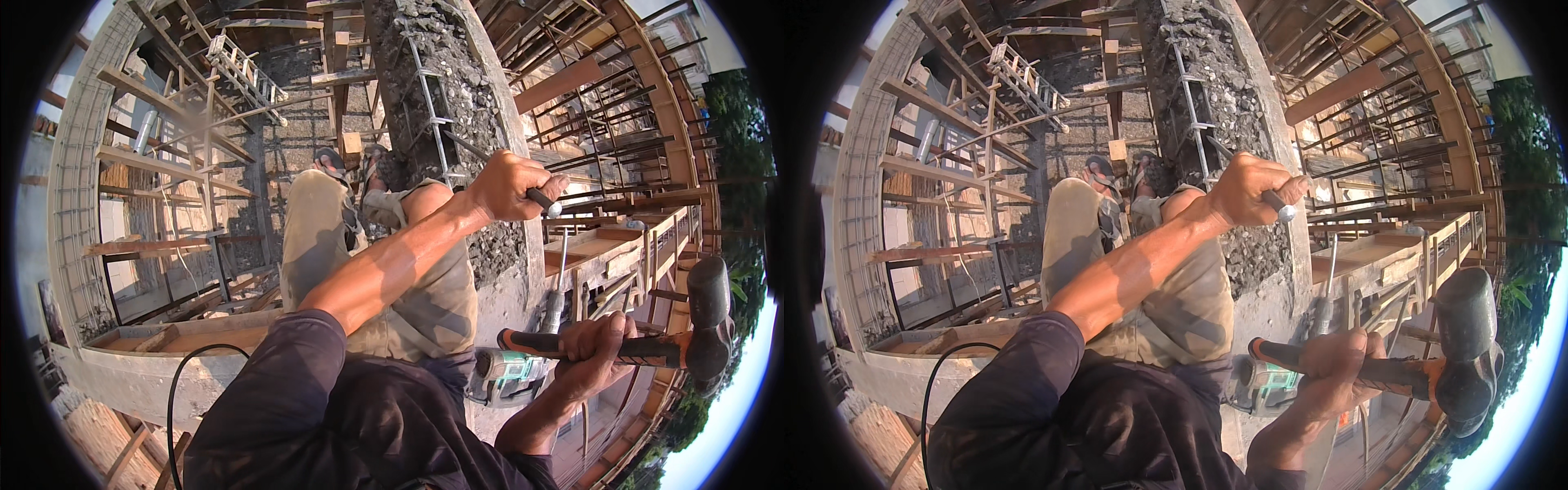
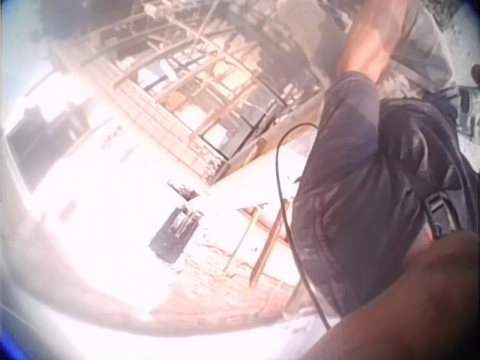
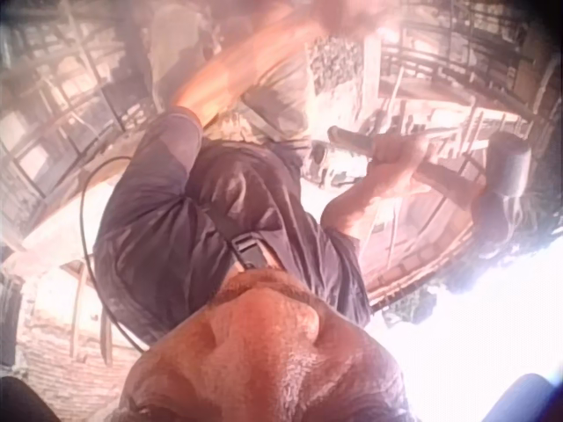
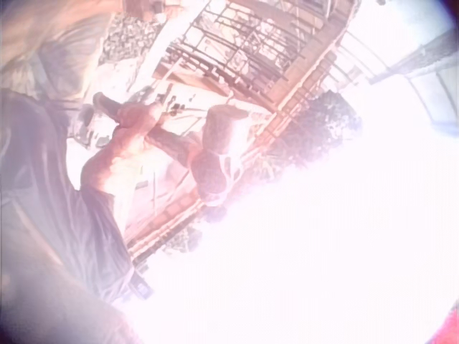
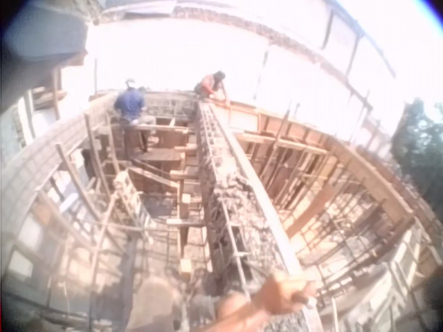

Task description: The person uses a hammer and a metal chisel to chip away at a concrete and rebar structure while perched on the framing.

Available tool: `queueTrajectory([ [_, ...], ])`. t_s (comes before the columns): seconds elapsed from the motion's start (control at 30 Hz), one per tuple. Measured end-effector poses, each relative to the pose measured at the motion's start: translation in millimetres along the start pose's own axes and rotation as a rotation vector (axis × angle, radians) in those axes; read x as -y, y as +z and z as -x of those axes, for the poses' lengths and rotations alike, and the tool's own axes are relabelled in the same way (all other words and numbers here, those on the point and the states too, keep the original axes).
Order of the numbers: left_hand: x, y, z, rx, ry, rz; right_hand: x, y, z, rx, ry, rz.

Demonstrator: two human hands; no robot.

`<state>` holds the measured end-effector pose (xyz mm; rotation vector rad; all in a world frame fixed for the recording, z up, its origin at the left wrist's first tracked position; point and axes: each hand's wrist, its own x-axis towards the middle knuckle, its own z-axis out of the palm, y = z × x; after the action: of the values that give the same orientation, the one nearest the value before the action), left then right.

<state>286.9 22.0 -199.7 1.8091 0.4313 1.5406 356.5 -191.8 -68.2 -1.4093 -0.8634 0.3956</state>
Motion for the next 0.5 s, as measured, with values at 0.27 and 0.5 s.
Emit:
queueTrajectory([
  [0.27,10.9,4.9,19.2,0.118,0.029,0.063,-76.0,-3.6,18.4,0.126,0.378,0.464],
  [0.5,9.0,4.8,11.2,0.196,0.004,-0.011,1.6,-10.3,18.9,0.048,-0.129,0.026],
])
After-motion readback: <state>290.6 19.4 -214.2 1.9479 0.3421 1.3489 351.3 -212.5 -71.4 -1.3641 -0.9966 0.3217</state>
